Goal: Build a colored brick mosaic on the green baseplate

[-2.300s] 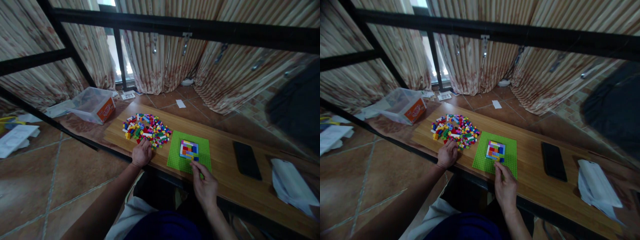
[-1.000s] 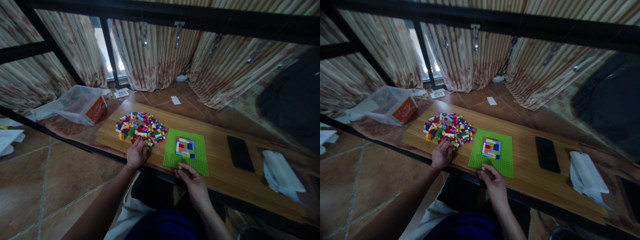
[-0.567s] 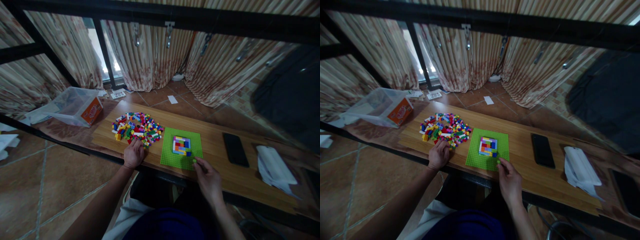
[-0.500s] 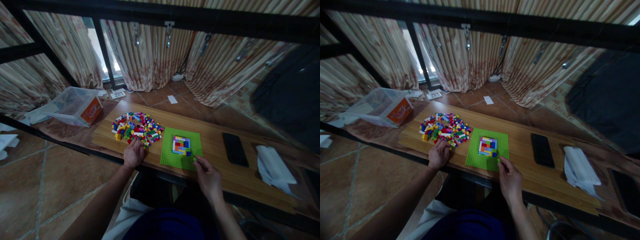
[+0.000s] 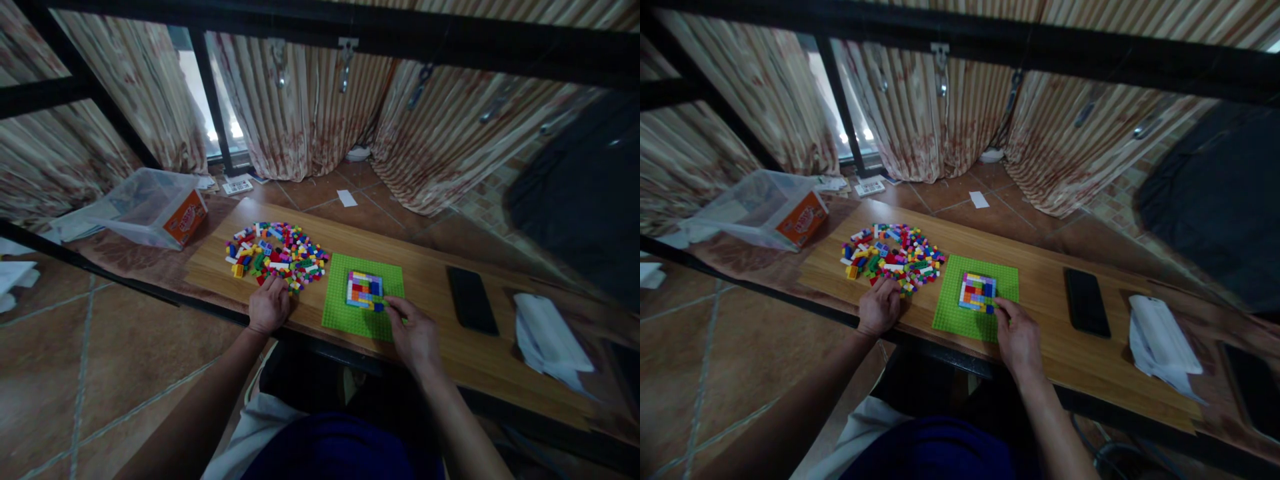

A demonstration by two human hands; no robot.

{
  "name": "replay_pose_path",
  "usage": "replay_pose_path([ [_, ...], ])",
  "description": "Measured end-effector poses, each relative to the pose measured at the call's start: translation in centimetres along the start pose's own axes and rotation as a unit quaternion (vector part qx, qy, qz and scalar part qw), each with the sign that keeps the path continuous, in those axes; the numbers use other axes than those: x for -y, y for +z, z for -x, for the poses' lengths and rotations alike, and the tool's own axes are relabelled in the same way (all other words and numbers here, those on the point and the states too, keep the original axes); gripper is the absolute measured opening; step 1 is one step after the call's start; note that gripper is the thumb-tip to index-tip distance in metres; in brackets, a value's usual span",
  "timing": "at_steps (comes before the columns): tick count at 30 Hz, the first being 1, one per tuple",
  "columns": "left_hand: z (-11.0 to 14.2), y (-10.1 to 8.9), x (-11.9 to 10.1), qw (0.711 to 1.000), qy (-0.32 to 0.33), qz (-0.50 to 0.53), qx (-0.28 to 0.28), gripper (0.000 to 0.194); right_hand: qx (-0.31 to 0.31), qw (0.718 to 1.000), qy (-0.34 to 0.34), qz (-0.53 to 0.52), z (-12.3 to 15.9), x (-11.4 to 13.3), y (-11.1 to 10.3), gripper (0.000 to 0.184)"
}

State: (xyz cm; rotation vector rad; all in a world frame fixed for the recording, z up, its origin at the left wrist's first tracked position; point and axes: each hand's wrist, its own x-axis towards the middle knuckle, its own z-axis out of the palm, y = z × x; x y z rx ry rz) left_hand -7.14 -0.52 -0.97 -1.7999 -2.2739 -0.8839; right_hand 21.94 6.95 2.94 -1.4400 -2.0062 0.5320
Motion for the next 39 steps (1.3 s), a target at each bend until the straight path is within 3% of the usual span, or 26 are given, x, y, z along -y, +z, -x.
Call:
replay_pose_path([
  [9, -0.1, -0.3, -0.2, 1.000, -0.002, 0.012, 0.005, 0.019, 0.000, 1.000, -0.003, 0.008, 0.3, -0.4, -0.1, 0.039],
  [22, 0.0, -0.2, -0.2, 1.000, -0.006, 0.004, 0.012, 0.019, 0.029, 0.983, -0.132, 0.127, -0.1, -0.8, 0.4, 0.028],
  [33, 0.0, -0.2, -0.1, 1.000, 0.002, 0.004, 0.002, 0.019, 0.047, 0.992, -0.094, 0.067, -0.7, -0.8, 0.6, 0.026],
  [39, 0.0, -0.1, 0.0, 1.000, 0.001, 0.005, 0.007, 0.019, 0.041, 0.986, -0.132, 0.093, -0.4, -0.6, 0.3, 0.027],
])
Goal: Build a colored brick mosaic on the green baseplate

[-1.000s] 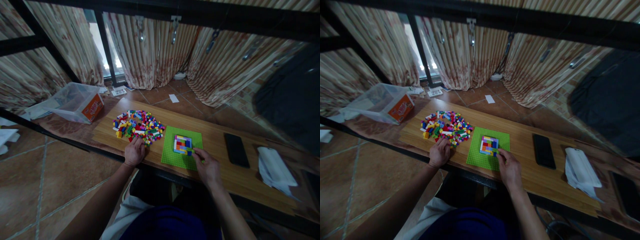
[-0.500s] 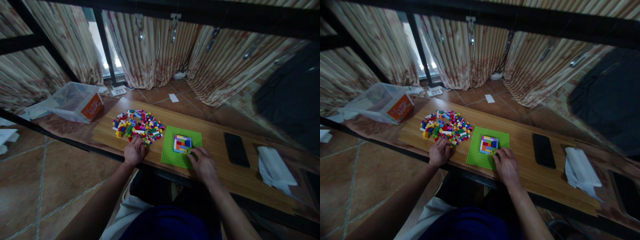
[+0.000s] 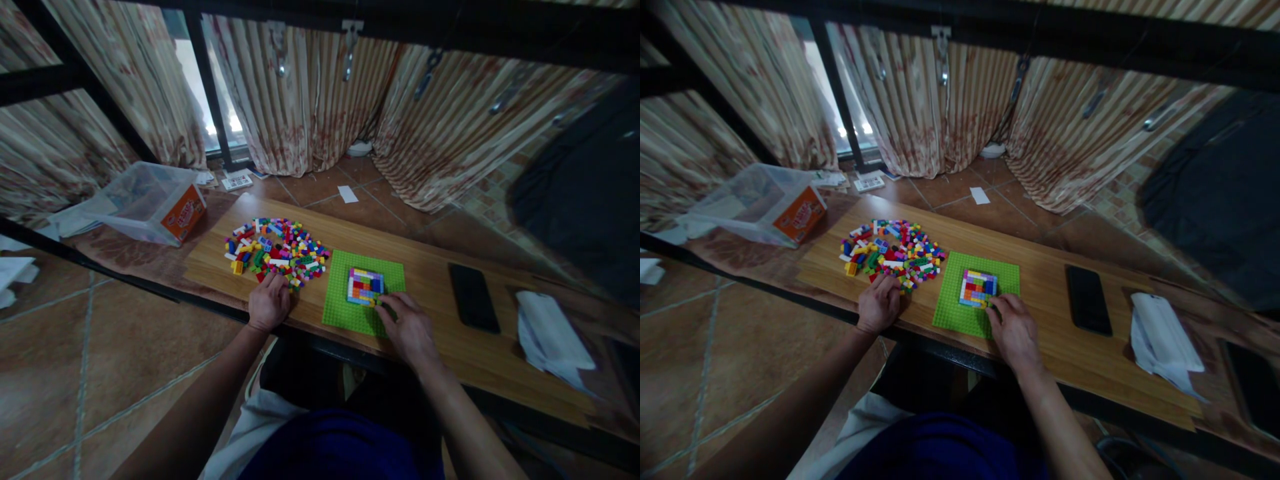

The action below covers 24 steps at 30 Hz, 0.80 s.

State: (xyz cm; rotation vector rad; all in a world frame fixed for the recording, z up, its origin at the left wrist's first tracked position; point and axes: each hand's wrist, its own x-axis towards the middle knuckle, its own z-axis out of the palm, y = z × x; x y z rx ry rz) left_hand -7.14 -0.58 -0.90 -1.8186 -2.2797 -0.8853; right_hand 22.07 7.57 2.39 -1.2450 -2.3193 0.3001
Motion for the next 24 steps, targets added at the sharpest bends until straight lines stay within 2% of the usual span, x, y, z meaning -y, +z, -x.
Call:
replay_pose_path([
  [5, -0.01, -0.12, -0.15, 1.000, -0.011, 0.000, 0.006, 0.020, 0.007, 0.999, -0.014, 0.037, 0.01, 0.20, 0.16, 0.026],
  [13, 0.01, -0.02, -0.03, 1.000, -0.012, 0.004, 0.011, 0.018, -0.007, 0.999, 0.033, -0.005, 0.32, 0.15, 0.62, 0.032],
  [18, 0.10, 0.06, 0.03, 1.000, -0.014, -0.002, 0.012, 0.018, -0.024, 0.993, 0.099, -0.054, 0.50, 0.20, 0.28, 0.043],
  [22, 0.08, 0.03, 0.03, 1.000, -0.008, 0.004, 0.006, 0.018, -0.063, 0.979, 0.164, -0.107, 0.39, -0.07, 0.27, 0.048],
  [24, 0.05, 0.04, 0.04, 1.000, -0.006, 0.005, 0.004, 0.017, -0.061, 0.972, 0.192, -0.122, 0.25, -0.25, 0.52, 0.051],
])
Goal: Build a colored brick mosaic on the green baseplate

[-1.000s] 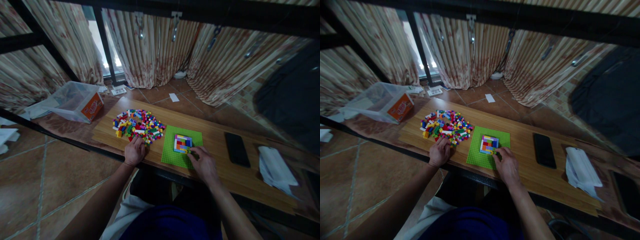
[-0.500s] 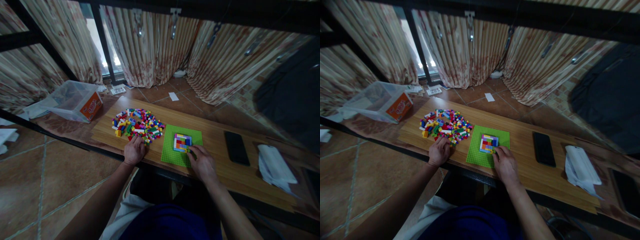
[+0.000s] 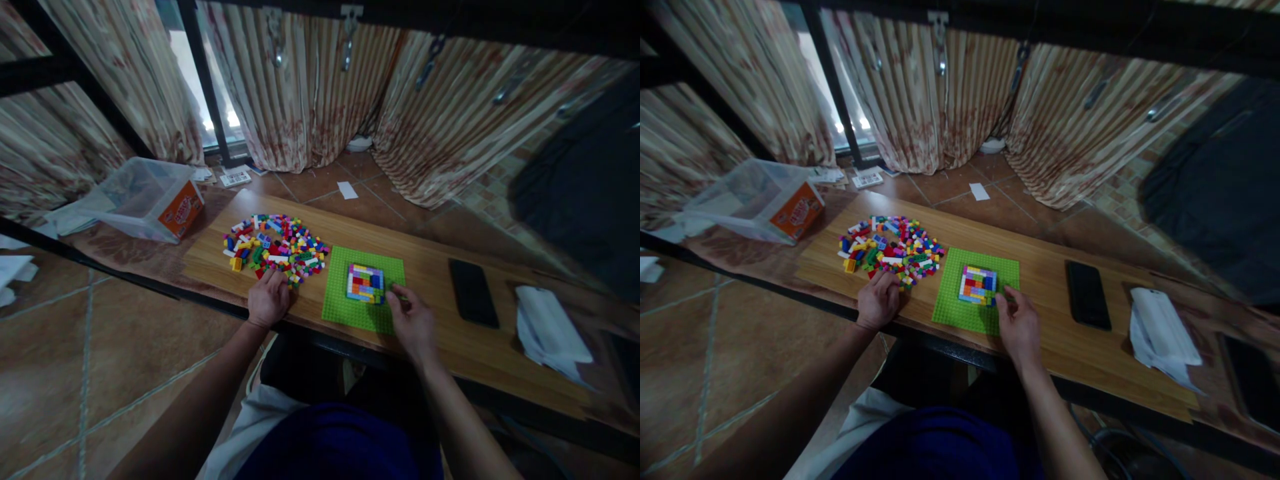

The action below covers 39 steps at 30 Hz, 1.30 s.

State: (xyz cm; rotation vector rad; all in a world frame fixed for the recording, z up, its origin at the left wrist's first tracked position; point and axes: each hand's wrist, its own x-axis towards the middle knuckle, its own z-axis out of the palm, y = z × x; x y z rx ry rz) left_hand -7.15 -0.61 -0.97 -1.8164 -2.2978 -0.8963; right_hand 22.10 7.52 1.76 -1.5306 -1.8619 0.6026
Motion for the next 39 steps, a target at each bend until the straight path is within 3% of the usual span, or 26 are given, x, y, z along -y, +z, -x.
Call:
replay_pose_path([
  [22, 0.0, -0.1, -0.1, 1.000, -0.018, -0.001, 0.013, 0.017, -0.016, 0.998, -0.035, 0.046, 0.0, 0.3, 1.7, 0.048],
  [31, -0.1, 0.0, -0.2, 1.000, -0.005, -0.011, 0.009, 0.018, -0.044, 0.998, -0.024, 0.025, 0.3, -0.5, 1.0, 0.049],
  [34, 0.1, -0.1, -0.2, 1.000, -0.003, -0.006, 0.002, 0.018, -0.068, 0.998, -0.018, 0.005, 0.7, 0.5, 0.7, 0.045],
  [39, 0.3, -0.1, -0.2, 1.000, -0.008, 0.013, 0.007, 0.017, -0.037, 0.994, -0.098, -0.039, 1.6, 4.2, 1.7, 0.032],
])
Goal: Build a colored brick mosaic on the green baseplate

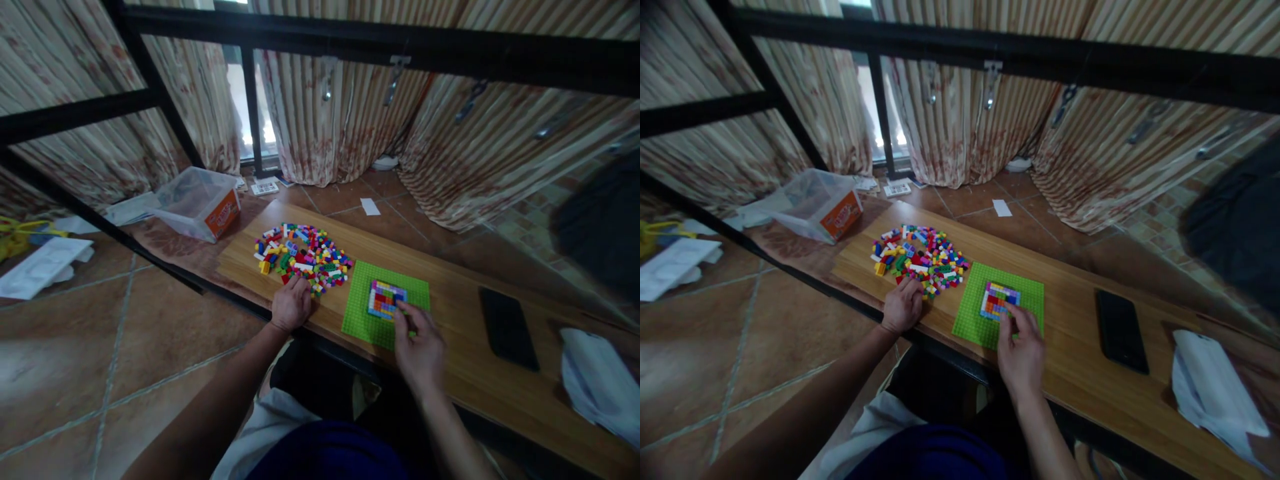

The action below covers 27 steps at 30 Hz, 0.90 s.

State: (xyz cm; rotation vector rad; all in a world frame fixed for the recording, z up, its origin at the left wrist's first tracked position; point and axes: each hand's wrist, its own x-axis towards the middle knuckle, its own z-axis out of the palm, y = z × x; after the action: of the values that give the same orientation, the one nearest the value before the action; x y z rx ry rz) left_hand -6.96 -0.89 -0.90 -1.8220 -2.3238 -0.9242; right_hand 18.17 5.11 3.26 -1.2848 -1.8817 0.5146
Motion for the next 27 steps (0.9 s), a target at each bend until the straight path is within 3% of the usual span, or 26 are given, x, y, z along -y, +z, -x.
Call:
replay_pose_path([
  [5, 0.0, -0.1, 0.0, 1.000, 0.005, 0.013, 0.002, 0.017, 0.090, 0.993, -0.075, -0.025, 0.0, 2.8, 3.0, 0.027],
  [14, 0.1, 0.0, 0.2, 0.999, 0.026, 0.030, -0.016, 0.017, 0.181, 0.975, -0.122, -0.041, -1.1, 4.6, 8.7, 0.025],
  [27, 0.1, 0.1, 0.2, 0.999, 0.033, 0.027, -0.027, 0.015, 0.178, 0.971, -0.145, 0.069, -4.1, 5.5, 12.1, 0.027],
])
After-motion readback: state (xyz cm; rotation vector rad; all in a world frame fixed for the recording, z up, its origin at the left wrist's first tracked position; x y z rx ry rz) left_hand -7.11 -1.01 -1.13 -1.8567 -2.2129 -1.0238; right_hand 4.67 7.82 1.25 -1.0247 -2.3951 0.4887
